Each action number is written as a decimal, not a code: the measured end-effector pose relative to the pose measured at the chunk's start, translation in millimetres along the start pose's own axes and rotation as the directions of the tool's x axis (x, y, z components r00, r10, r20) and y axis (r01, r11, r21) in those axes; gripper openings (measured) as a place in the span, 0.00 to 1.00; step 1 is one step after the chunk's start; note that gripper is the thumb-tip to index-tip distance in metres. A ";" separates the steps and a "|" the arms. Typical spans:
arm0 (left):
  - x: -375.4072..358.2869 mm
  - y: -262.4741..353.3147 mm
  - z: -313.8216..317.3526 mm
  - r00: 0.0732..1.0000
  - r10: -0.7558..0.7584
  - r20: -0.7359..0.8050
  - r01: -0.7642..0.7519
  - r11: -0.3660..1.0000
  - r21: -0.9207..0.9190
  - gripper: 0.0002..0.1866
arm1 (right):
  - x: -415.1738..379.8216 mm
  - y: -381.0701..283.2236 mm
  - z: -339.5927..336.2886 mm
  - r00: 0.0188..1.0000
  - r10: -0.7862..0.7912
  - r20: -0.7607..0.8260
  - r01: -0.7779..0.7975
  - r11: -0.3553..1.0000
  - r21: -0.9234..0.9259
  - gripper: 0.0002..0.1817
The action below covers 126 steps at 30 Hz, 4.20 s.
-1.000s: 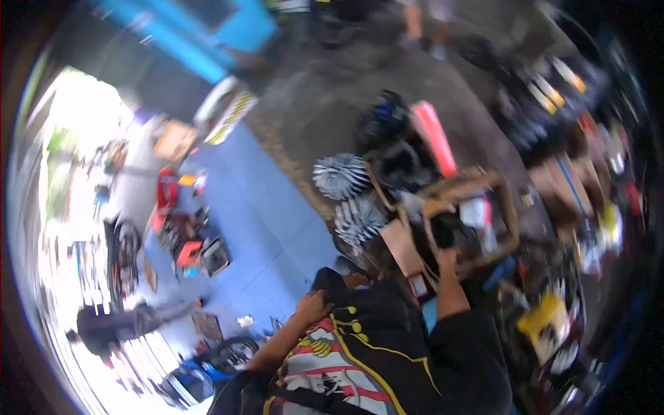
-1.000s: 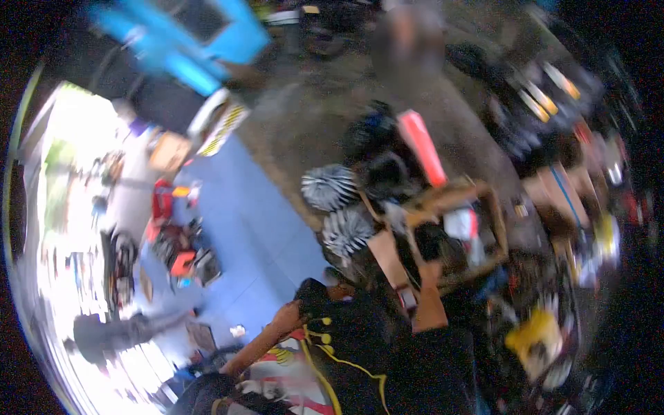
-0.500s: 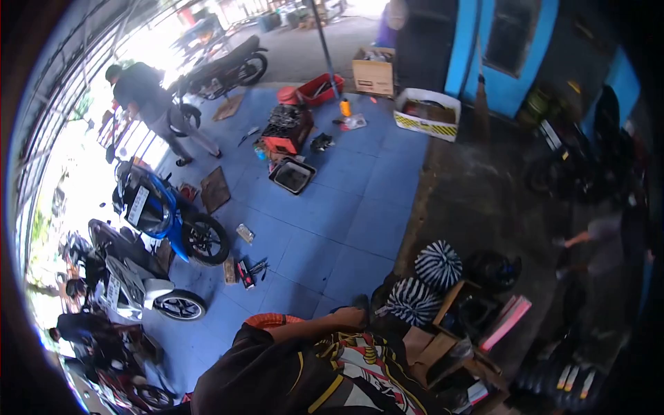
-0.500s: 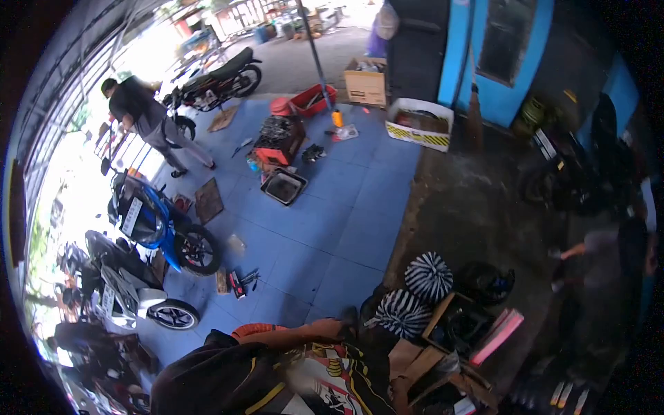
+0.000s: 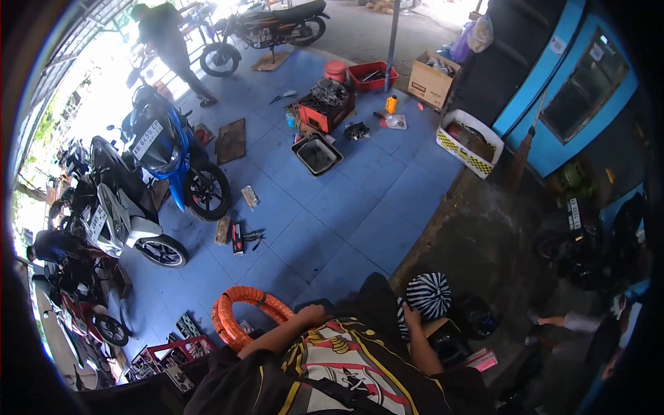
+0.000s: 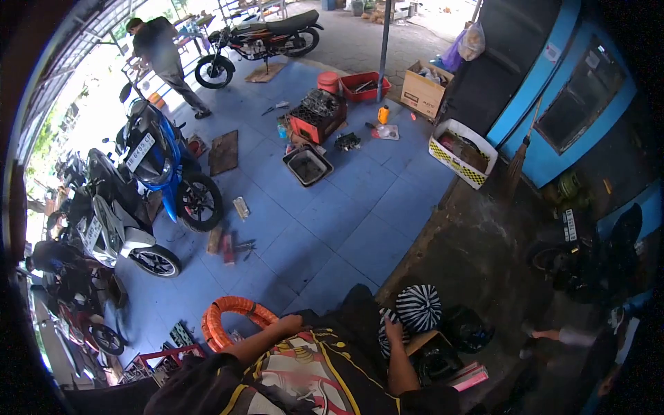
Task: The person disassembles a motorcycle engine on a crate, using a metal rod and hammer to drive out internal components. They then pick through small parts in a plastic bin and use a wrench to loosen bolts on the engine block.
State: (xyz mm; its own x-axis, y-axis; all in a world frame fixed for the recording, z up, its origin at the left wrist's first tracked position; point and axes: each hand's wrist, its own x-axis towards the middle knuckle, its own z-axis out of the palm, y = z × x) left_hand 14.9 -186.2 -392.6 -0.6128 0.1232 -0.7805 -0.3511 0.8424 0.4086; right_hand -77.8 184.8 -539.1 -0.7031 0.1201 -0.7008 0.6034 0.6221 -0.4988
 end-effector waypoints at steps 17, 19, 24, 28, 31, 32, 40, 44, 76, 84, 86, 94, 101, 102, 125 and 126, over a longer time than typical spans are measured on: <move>110.5 -90.1 -36.0 0.803 -0.574 -0.159 0.449 0.759 -0.471 0.25 | 160.8 -196.5 -51.2 0.981 -0.003 0.192 0.097 0.872 -0.480 0.32; 112.4 -68.6 -70.2 0.740 -0.623 -0.252 0.406 0.713 -0.571 0.24 | 163.6 -257.3 -63.9 0.958 0.111 0.265 0.060 0.824 -0.564 0.30; 164.4 -67.8 -97.0 0.616 -0.733 -0.289 0.349 0.583 -0.734 0.18 | 230.3 -330.3 -39.5 0.948 -0.124 0.295 0.270 0.805 -0.529 0.20; 195.5 -123.5 -124.9 0.646 -0.734 -0.210 0.249 0.462 -0.851 0.15 | 271.2 -374.7 11.9 0.959 -0.252 0.128 0.282 0.816 -0.505 0.17; 213.5 -157.6 -180.2 0.641 -0.734 -0.225 0.318 0.520 -0.793 0.15 | 276.5 -422.7 43.5 0.960 -0.269 0.084 0.277 0.849 -0.451 0.16; 216.3 -164.0 -191.2 0.623 -0.751 -0.219 0.336 0.510 -0.792 0.15 | 273.3 -437.7 51.7 0.947 -0.297 0.120 0.319 0.842 -0.435 0.15; 280.8 -186.0 -323.3 0.712 -0.645 -0.277 0.371 0.681 -0.631 0.14 | 299.7 -540.1 64.0 0.922 -0.357 0.146 0.386 0.851 -0.357 0.14; 344.4 -183.1 -371.3 0.756 -0.576 -0.311 0.307 0.731 -0.609 0.15 | 344.8 -530.7 37.8 0.961 -0.271 0.049 0.269 0.889 -0.370 0.14; 662.1 -26.9 -749.4 0.831 -0.556 -0.012 0.355 0.547 -0.758 0.35 | 669.9 -960.8 -90.3 0.567 -0.525 0.635 0.807 0.196 -0.558 0.23; 675.8 52.2 -764.9 0.679 -0.733 -0.046 0.380 0.404 -0.832 0.27 | 784.1 -1026.2 -64.8 0.272 -0.233 0.934 0.961 0.009 -0.278 0.20; 667.0 91.6 -772.1 0.540 -0.842 -0.022 0.370 0.261 -0.892 0.24 | 780.3 -1053.8 -71.6 0.284 -0.116 0.952 0.943 -0.143 -0.299 0.22; 620.0 169.9 -834.0 0.741 -0.646 -0.183 0.049 0.324 -0.945 0.18 | 826.5 -1081.8 -75.6 0.252 0.197 0.948 0.943 -0.268 -0.195 0.20; 707.6 141.3 -833.9 0.912 -0.402 -0.081 0.116 0.442 -0.890 0.22 | 858.8 -1114.6 -43.1 0.210 0.692 0.690 0.966 -0.258 -0.035 0.23; 727.9 123.0 -831.2 0.849 -0.487 -0.203 0.104 0.531 -0.841 0.22 | 883.8 -1109.4 -25.3 0.193 0.742 0.642 0.980 -0.183 -0.084 0.24; 1031.9 -239.6 -846.0 0.243 -0.567 -0.787 -0.571 0.572 -0.589 0.14 | 1137.8 -1184.9 339.3 -0.909 -0.218 0.354 0.358 -0.843 0.401 0.24; 1035.2 -241.9 -841.1 0.239 -0.577 -0.781 -0.607 0.539 -0.584 0.14 | 1142.1 -1185.4 338.5 -0.899 -0.223 0.377 0.375 -0.837 0.399 0.24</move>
State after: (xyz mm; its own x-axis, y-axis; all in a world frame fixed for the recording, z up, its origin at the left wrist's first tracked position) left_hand -1130.0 -703.6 -901.6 -0.4966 -0.8664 -0.0528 -0.2307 0.0731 0.9703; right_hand -1468.9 -677.3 -920.8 0.6394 -0.5382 0.5490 -0.6184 -0.7844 -0.0487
